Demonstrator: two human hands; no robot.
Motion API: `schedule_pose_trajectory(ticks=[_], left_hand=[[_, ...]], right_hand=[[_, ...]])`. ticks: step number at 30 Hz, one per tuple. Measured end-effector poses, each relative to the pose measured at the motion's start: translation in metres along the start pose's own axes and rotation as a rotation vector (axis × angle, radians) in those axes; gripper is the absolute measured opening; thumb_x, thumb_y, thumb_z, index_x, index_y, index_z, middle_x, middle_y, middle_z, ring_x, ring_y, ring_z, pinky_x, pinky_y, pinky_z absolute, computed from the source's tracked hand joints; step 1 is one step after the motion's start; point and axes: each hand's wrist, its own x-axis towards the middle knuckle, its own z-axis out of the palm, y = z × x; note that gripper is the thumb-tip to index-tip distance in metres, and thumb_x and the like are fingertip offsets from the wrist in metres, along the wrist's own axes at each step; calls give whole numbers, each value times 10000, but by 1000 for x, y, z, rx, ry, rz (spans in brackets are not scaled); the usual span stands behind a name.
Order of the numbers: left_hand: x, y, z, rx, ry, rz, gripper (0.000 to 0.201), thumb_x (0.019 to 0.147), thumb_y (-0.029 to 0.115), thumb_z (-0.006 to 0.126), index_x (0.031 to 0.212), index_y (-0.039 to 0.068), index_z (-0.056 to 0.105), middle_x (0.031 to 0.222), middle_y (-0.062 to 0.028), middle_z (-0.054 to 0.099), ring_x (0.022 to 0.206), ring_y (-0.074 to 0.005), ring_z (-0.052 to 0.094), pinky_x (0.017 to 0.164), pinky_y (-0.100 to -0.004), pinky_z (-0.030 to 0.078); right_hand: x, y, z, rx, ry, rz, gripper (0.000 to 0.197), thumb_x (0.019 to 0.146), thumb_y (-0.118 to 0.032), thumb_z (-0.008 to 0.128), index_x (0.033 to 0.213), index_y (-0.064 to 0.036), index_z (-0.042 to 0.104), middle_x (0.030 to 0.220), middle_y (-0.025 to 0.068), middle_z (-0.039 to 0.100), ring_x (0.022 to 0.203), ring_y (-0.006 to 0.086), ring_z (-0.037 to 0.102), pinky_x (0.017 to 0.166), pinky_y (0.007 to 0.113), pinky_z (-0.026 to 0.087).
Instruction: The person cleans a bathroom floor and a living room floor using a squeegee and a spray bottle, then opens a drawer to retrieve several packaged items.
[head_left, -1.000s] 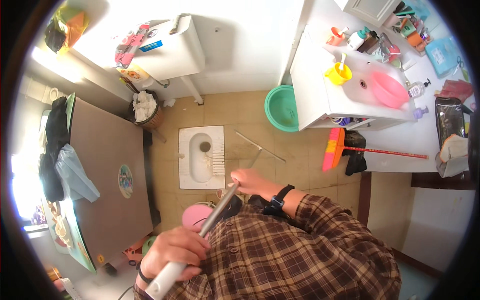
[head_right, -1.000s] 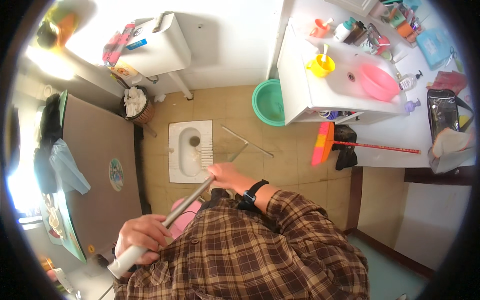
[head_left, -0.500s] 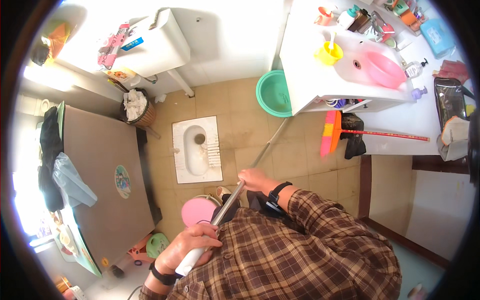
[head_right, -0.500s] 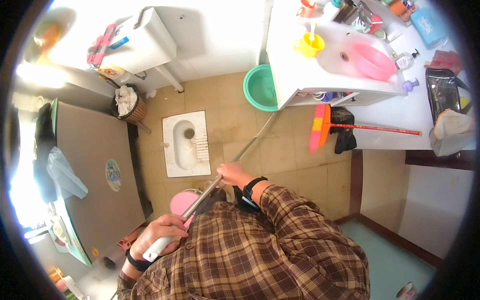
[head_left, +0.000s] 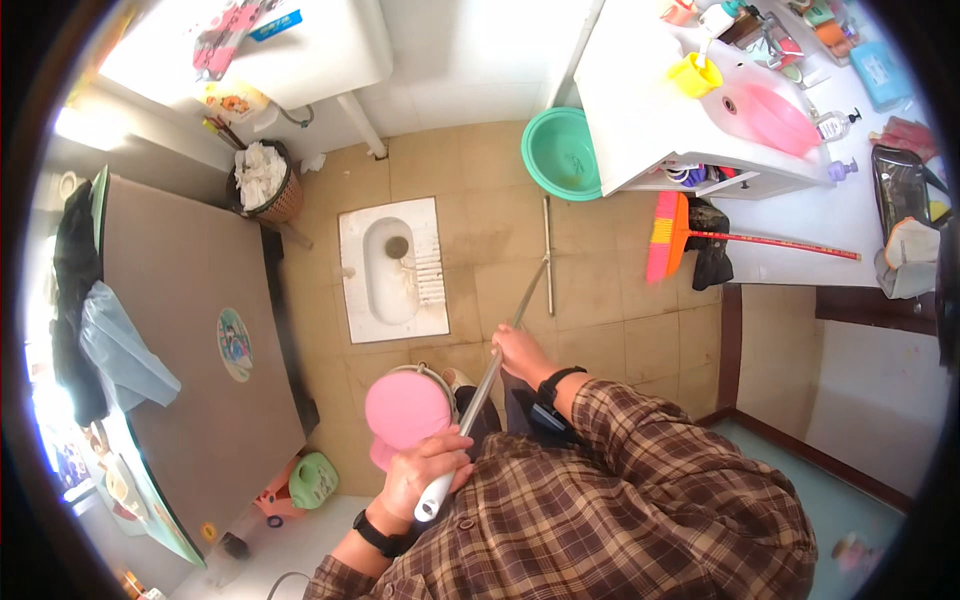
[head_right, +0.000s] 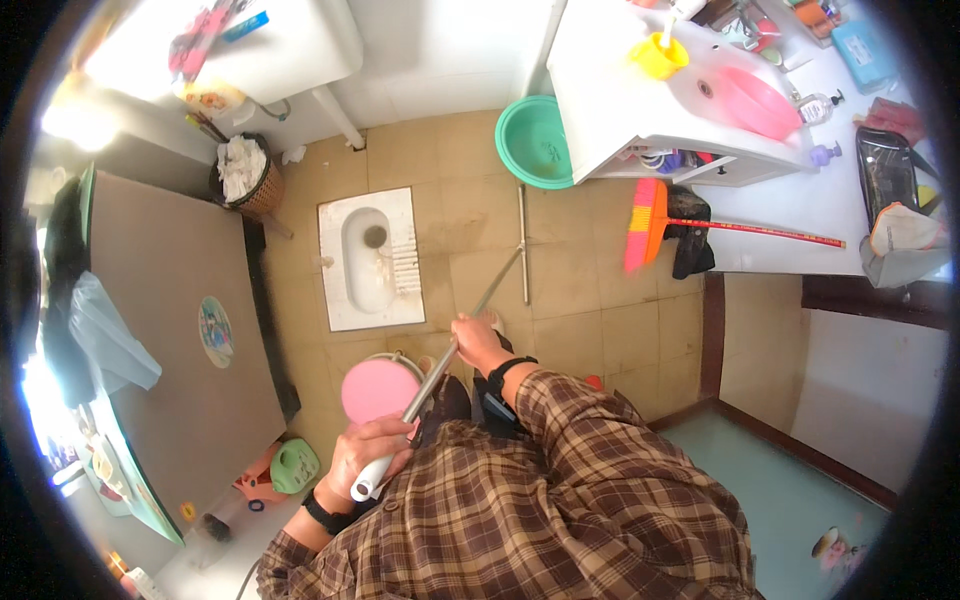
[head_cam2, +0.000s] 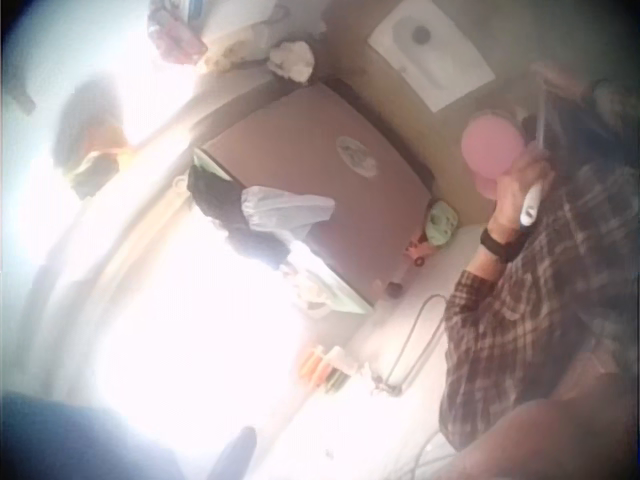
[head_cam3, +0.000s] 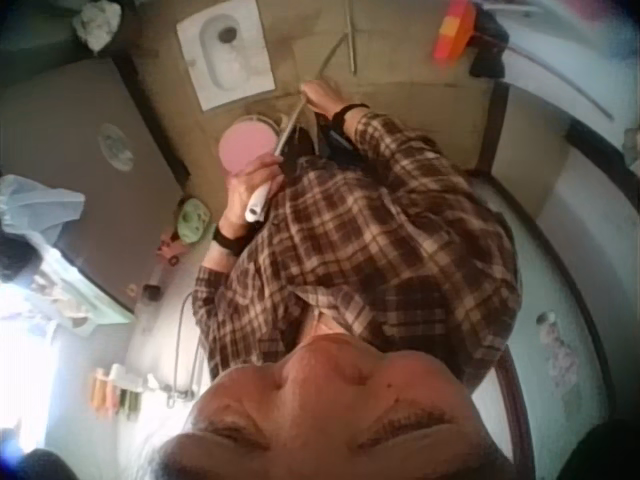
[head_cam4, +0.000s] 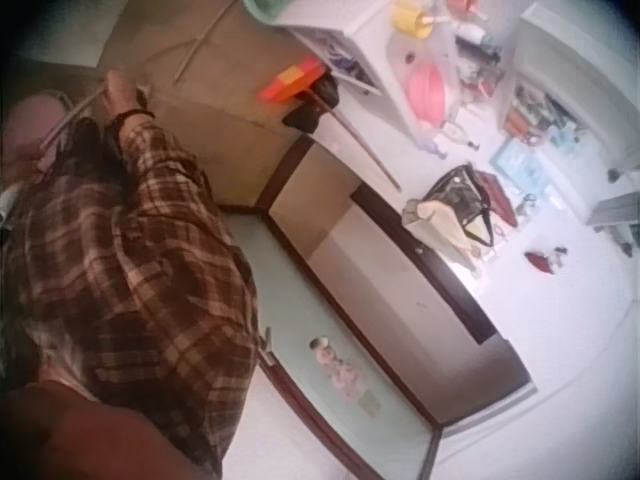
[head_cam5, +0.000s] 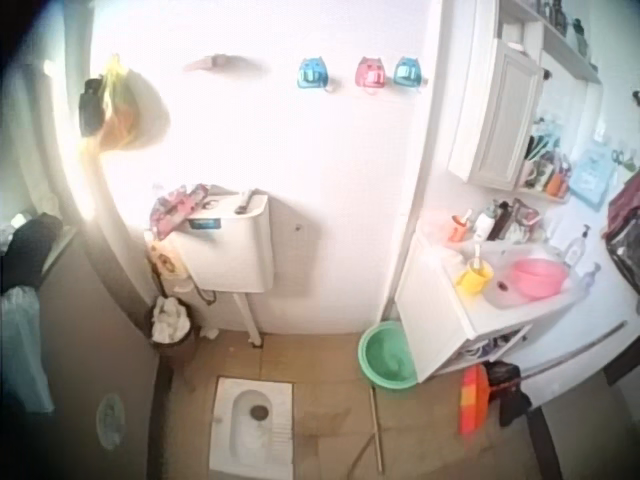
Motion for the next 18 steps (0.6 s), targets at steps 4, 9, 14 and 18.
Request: schedule_pose_trajectory(ticks=[4, 9, 14, 18], left_hand=[[-42, -6, -17, 19, 78, -96, 94, 646, 9, 643, 726, 34, 602, 857, -102, 606, 838, -285, 597, 678, -333, 500], [-95, -8, -44, 56, 255, -204, 93, 634, -18, 625, 714, 25, 601, 818, -120, 609, 800, -289, 606, 705, -327, 492], [-121, -7, -77, 142, 330, -274, 118, 594, -29, 622, 694, 26, 592, 807, -109, 612, 799, -282, 609, 730, -331, 493], [-110, 13, -91, 309, 257, -237, 129, 571, -5, 638, 673, 54, 585, 807, -70, 614, 794, -269, 611, 674, -322, 507]], right_hand=[[16, -13, 58, -31, -53, -143, 33, 643, -65, 544, 639, -33, 549, 651, 181, 535, 689, 334, 549, 613, 414, 438], [43, -73, 120, 14, -185, -280, 57, 627, -89, 534, 588, -48, 541, 638, 164, 512, 638, 319, 526, 566, 380, 422], [65, -125, 159, 62, -176, -356, 79, 621, -93, 538, 559, -48, 523, 654, 151, 507, 616, 320, 509, 552, 383, 412], [80, -141, 175, 210, -152, -387, 75, 627, -90, 540, 571, -53, 507, 660, 137, 515, 619, 309, 516, 543, 378, 413]])
